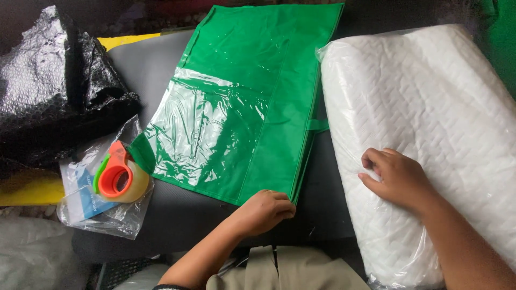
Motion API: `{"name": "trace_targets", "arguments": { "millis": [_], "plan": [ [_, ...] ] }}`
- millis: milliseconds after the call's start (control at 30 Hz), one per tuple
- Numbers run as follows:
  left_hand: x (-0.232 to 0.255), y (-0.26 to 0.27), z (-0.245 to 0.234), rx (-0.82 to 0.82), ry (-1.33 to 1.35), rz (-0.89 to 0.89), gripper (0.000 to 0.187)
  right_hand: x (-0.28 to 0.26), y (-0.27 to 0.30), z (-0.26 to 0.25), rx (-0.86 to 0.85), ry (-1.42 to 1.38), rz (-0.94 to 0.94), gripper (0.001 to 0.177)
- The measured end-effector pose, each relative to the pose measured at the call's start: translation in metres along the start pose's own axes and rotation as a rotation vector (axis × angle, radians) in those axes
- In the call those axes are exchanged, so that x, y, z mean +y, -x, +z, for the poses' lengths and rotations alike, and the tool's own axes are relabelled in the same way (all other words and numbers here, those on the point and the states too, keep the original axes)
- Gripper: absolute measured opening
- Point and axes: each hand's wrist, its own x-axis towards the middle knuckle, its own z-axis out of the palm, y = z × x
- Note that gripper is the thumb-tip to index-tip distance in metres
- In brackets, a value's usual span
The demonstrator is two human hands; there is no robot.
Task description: Dusting a memory foam pillow, placing it into a green zippered bag with an instruction card, and preparing bubble wrap for shipping.
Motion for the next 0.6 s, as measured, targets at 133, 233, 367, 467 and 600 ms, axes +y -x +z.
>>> {"name": "trace_targets", "arguments": {
  "millis": [133, 233, 367, 467, 600],
  "plan": [
    [0.008, -0.017, -0.025, -0.194, 0.072, -0.095, 0.028, -0.001, 0.001, -0.001, -0.012, -0.036, -0.01, 0.018],
    [-0.005, -0.038, -0.03, -0.143, 0.064, -0.107, 0.043, -0.003, 0.002, -0.001, -0.008, -0.056, -0.018, 0.016],
    [-0.033, -0.078, -0.023, 0.211, -0.189, -0.01, 0.036, -0.002, 0.003, 0.001, 0.032, -0.107, -0.049, 0.013],
    [-0.061, -0.115, -0.002, 0.303, -0.274, -0.063, 0.049, 0.0, 0.004, 0.005, 0.049, -0.121, -0.051, 0.011],
    [-0.106, -0.154, 0.04, 0.296, -0.369, -0.129, 0.067, 0.0, 0.006, 0.005, 0.033, -0.12, -0.028, 0.011]
  ]
}}
